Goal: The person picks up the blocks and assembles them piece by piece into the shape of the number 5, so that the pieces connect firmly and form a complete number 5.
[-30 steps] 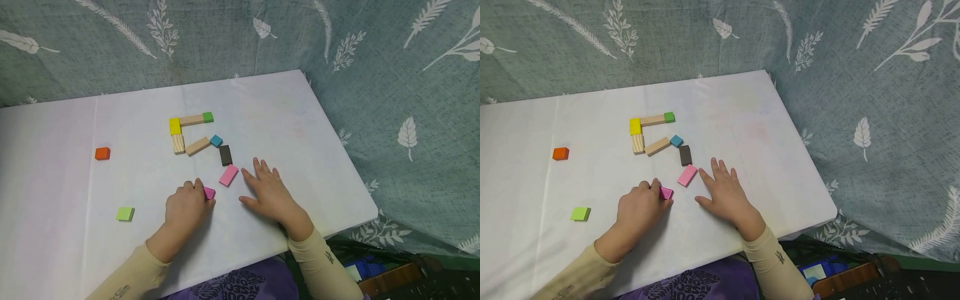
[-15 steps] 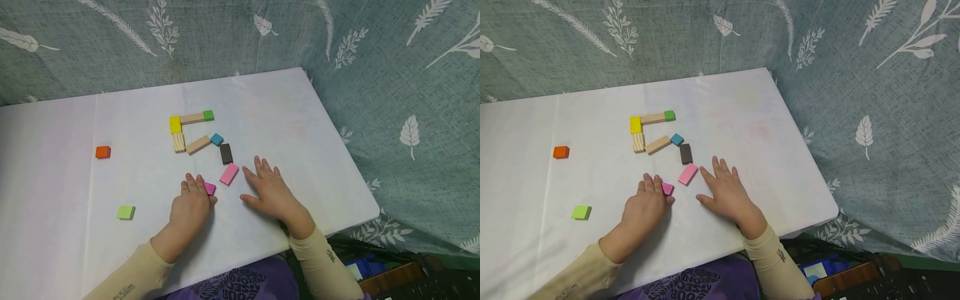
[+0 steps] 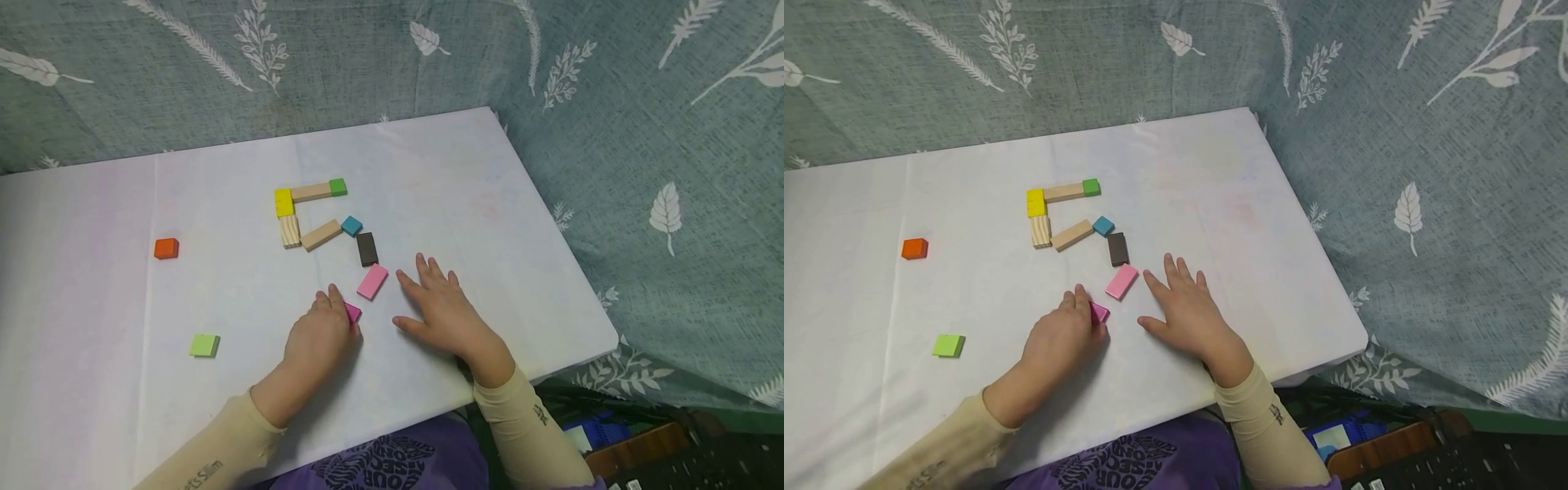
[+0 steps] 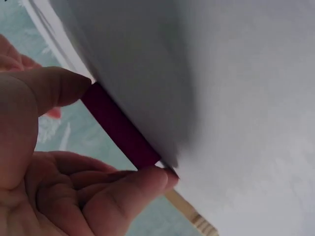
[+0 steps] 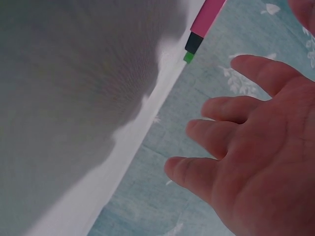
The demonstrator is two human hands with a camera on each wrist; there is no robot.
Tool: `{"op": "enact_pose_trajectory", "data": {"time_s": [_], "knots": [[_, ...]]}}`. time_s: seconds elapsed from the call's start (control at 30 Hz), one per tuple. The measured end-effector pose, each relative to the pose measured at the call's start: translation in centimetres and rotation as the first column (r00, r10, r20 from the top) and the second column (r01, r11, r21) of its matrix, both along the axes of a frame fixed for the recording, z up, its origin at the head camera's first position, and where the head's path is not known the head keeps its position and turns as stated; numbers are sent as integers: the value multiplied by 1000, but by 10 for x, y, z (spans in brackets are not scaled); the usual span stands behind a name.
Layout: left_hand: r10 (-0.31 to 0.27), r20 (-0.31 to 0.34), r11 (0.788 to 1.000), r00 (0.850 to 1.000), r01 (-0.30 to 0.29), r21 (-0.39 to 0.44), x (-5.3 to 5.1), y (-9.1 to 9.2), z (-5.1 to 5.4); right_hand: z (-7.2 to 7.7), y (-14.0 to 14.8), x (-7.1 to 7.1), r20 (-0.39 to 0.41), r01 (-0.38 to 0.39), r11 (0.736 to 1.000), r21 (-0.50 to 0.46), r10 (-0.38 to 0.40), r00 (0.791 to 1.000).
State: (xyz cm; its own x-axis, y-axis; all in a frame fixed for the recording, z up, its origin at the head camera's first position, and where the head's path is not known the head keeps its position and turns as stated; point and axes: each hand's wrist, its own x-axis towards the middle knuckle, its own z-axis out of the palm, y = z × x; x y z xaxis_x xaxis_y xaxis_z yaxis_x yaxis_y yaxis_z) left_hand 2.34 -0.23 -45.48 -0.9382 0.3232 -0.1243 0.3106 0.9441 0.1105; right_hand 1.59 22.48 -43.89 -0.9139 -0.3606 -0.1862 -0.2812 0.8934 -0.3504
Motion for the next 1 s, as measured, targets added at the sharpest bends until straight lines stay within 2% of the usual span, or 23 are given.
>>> {"op": "enact_pose_trajectory", "data": {"time_s": [0.3,0.77,1.0], "knots": [[-12,-18,997,1000,10,-81,2,7,0,1,2,-1,31,6,1000,-6,-6,1000],[-5,-51,1000,999,5,12,-1,6,3,1,3,-1,21,-2,1000,-16,2,1000],[7,-30,1000,1000,-7,22,-4,8,5,0,4,-1,28,6,1000,-16,-5,1000]]}}
